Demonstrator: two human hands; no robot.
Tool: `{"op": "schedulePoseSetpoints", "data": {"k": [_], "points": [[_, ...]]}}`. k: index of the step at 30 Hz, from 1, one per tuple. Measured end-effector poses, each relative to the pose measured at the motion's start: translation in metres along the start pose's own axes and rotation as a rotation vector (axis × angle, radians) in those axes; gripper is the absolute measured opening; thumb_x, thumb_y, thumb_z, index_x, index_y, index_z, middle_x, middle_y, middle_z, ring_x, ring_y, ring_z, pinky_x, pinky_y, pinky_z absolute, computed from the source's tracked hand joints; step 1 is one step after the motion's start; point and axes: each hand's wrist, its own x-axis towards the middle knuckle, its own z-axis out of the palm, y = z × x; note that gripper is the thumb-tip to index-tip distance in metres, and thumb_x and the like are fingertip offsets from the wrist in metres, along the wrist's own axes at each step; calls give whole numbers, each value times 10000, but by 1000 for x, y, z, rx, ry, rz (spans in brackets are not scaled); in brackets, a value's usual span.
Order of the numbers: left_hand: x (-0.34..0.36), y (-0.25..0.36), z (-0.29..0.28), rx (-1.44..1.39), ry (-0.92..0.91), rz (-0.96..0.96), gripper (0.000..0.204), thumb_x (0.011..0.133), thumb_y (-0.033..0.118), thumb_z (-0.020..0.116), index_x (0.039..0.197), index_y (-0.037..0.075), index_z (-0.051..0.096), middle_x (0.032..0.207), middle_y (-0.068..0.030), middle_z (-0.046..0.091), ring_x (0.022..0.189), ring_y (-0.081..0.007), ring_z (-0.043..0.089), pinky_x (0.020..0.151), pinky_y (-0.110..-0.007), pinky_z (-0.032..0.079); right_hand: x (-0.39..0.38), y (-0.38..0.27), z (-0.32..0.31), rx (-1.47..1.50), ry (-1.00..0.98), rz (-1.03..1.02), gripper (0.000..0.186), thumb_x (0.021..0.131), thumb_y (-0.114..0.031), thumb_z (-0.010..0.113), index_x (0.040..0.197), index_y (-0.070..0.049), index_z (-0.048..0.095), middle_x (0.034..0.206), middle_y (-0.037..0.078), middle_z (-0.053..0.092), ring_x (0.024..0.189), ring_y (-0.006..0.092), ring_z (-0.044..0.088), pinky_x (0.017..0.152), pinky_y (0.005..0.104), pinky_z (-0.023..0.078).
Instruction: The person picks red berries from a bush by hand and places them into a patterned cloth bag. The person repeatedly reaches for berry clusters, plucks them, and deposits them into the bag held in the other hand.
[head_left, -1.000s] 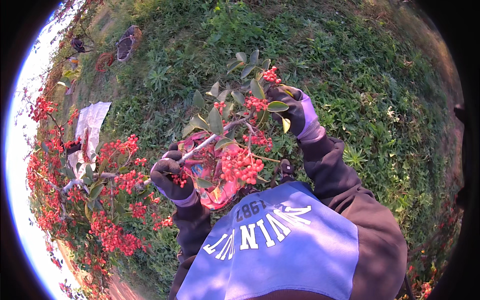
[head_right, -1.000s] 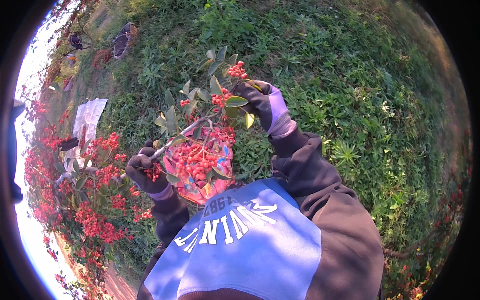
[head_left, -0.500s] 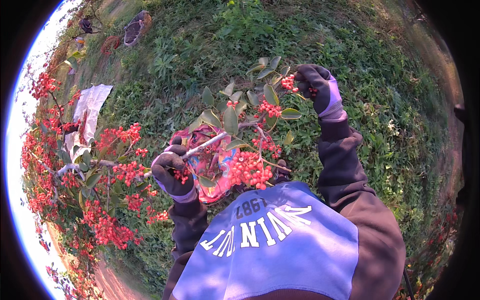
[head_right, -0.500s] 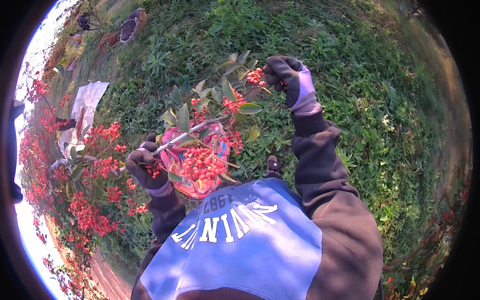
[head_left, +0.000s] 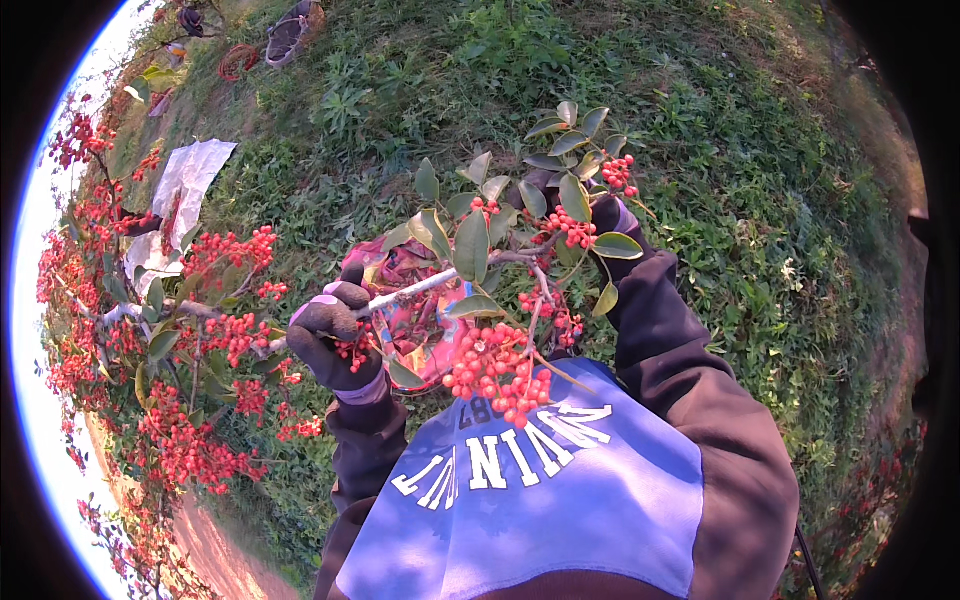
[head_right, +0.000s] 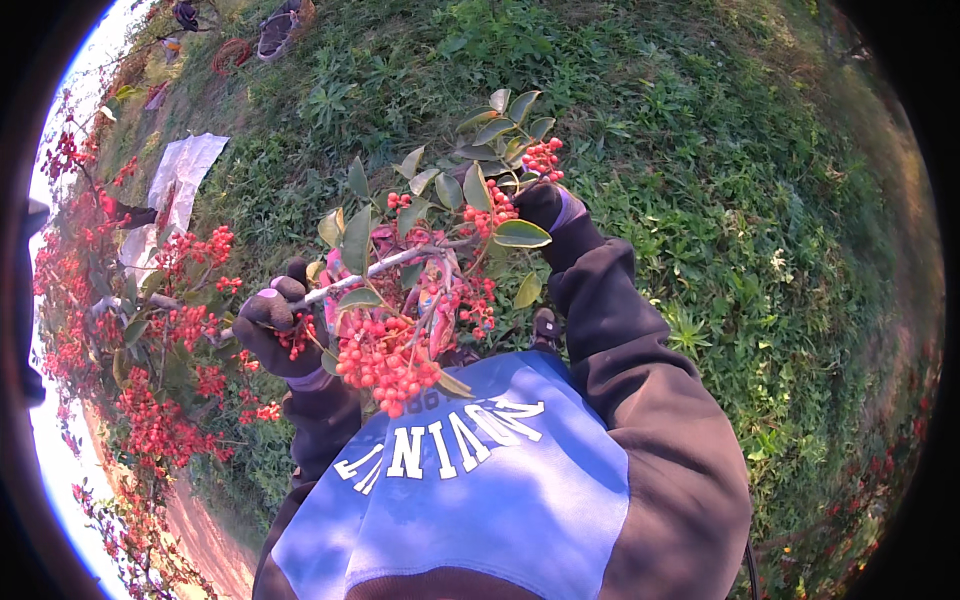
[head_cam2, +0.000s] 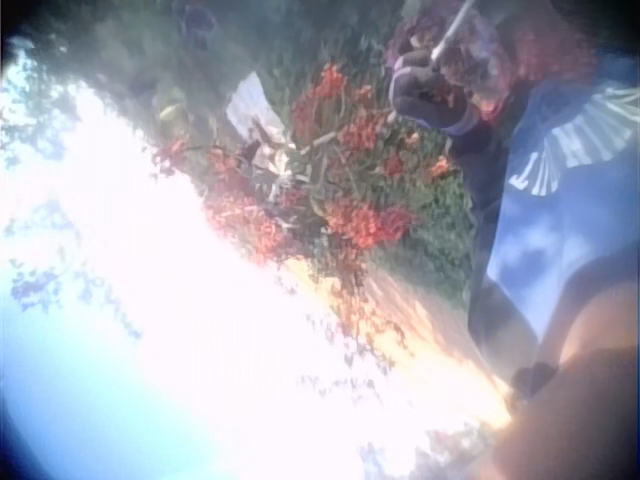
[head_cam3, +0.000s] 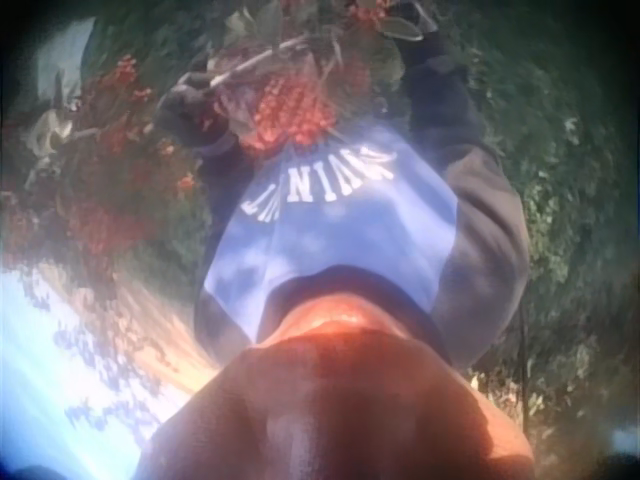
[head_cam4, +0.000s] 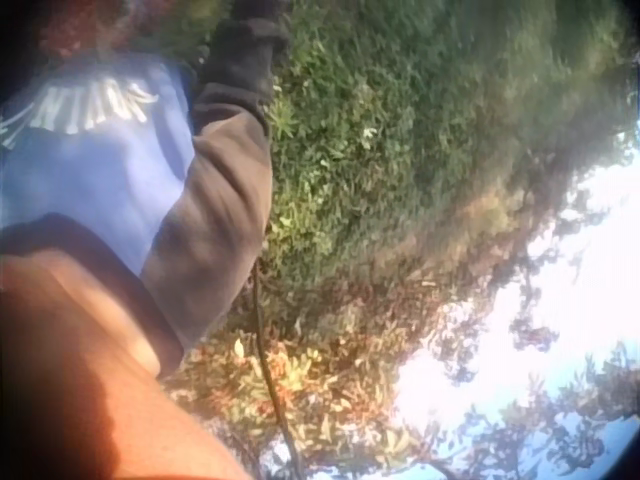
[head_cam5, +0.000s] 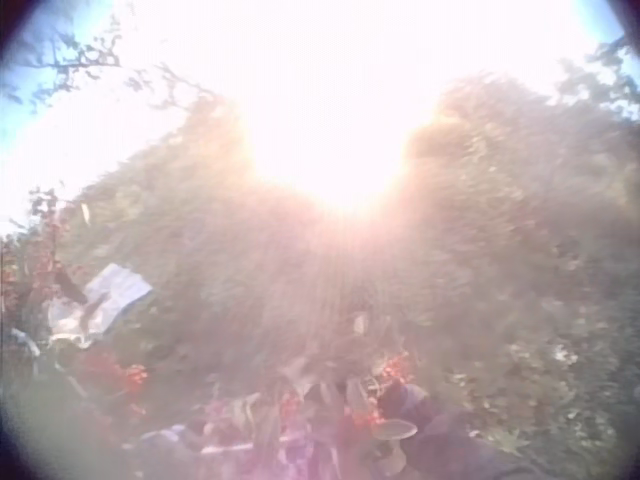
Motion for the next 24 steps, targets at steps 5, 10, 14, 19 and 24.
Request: {"op": "schedulePoseSetpoints", "data": {"k": [5, 10, 14, 19, 24], "points": [[-3, 12, 1, 52, -5, 32, 511, 983, 474, 262, 684, 95, 428, 578, 18, 388, 642, -228, 488, 911, -522, 403, 3, -8, 4, 519, 27, 224, 261, 796, -93, 654, 1036, -10, 595, 966, 71, 634, 885, 165, 618, 777, 297, 496], [-4, 10, 2, -20, -33, 17, 450, 996, 428, 266, 847, 92, 527, 605, 23, 407, 672, -220, 491, 922, -525, 397, 2, -24, -5, 807, 66, 315, 335, 792, -125, 668, 1091, -13, 567, 999, 64, 627, 916, 161, 613, 807, 294, 490], [-3, 6, 1, -27, -44, 52, 441, 999, 418, 262, 936, 93, 554, 618, 22, 411, 697, -225, 502, 931, -525, 394, 5, -34, -1, 964, 89, 319, 396, 789, -151, 680, 1134, -15, 544, 1025, 58, 621, 941, 158, 609, 831, 292, 486], [-1, 0, -2, -53, -93, 38, 435, 1003, 409, 239, 971, 105, 548, 647, 26, 433, 742, -230, 531, 935, -518, 405, 14, -50, 12, 1109, 23, 123, 475, 791, -183, 688, 1197, -15, 509, 1116, 77, 590, 989, 180, 599, 887, 319, 472], [-4, -1, -7, 155, -139, 171, 208, 970, 263, 419, 1092, 111, 491, 738, 40, 473, 830, -225, 550, 992, -544, 396, 19, -55, 10, 1027, -116, 97, 496, 794, -178, 688, 1209, 10, 494, 1130, 108, 585, 1048, 197, 571, 944, 321, 443]]}}
